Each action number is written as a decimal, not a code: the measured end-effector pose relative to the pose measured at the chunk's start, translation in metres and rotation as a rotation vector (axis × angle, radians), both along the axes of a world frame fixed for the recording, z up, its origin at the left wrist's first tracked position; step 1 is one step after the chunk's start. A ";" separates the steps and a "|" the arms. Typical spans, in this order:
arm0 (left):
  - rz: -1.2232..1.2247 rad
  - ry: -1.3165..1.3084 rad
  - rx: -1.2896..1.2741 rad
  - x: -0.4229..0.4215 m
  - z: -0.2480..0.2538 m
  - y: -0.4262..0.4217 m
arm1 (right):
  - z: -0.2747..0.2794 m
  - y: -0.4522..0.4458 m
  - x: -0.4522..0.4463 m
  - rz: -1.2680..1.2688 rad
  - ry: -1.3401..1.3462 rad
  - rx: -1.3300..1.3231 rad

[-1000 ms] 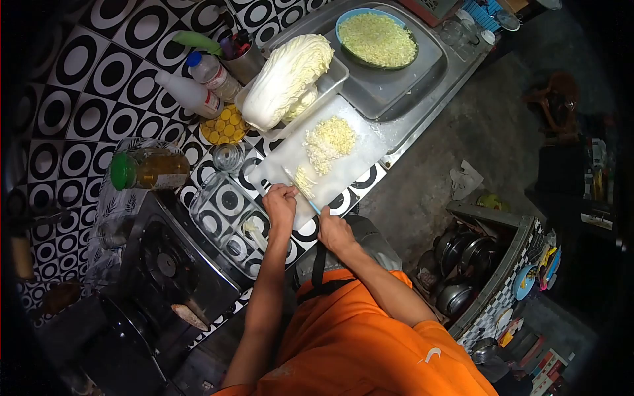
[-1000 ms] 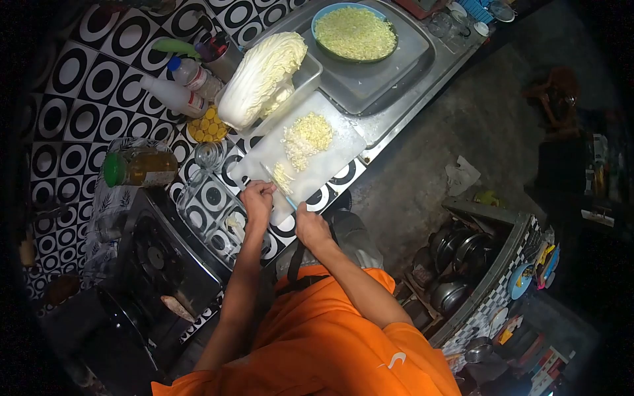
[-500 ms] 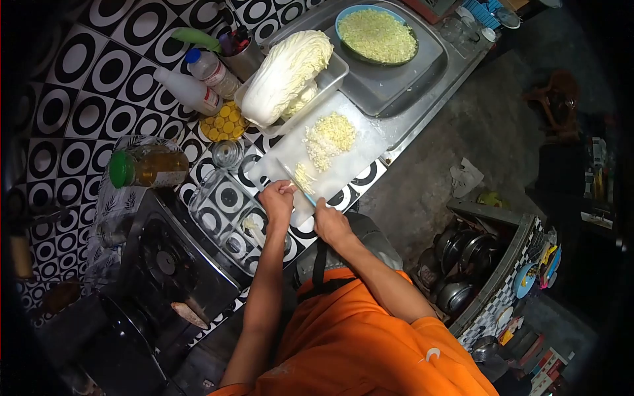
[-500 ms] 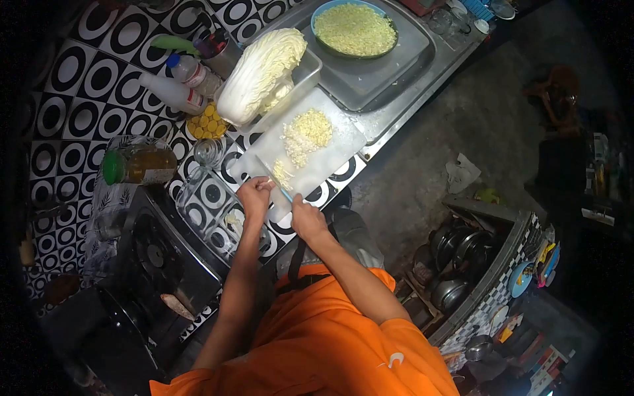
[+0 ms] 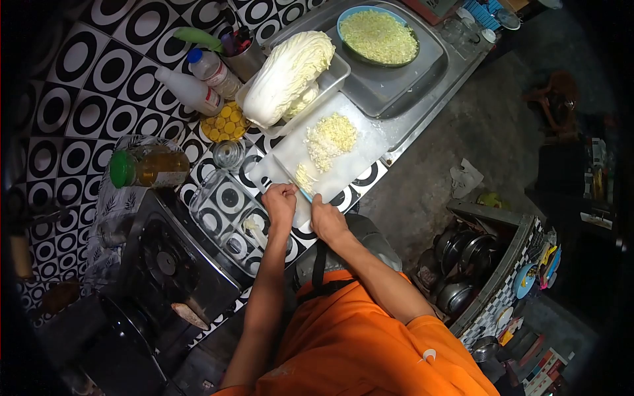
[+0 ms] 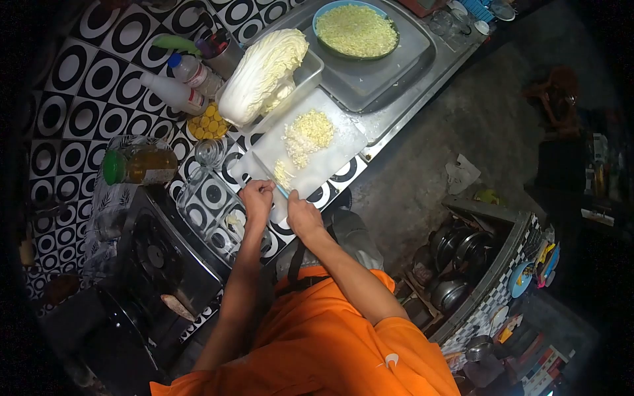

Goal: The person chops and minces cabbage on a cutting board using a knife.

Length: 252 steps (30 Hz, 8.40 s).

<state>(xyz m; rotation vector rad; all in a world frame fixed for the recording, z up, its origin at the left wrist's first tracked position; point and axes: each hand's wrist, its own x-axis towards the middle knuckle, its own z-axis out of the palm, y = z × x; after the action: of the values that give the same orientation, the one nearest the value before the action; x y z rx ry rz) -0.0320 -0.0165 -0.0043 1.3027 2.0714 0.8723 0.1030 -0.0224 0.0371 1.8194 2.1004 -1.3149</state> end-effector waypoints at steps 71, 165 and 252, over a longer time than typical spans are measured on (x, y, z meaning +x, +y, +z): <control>0.156 -0.157 -0.067 0.009 0.023 0.002 | 0.013 0.008 -0.004 -0.006 0.022 -0.049; -0.109 0.118 0.029 0.032 -0.006 0.026 | -0.007 0.013 0.082 -0.191 0.243 0.294; -0.247 0.016 0.013 0.015 0.014 0.029 | 0.040 0.022 0.062 -0.010 0.075 -0.022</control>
<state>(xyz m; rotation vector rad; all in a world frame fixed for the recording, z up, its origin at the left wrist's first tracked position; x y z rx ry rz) -0.0173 0.0122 0.0097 1.5368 1.8682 0.7682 0.1649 -0.0006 0.0768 1.8023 2.1068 -1.4239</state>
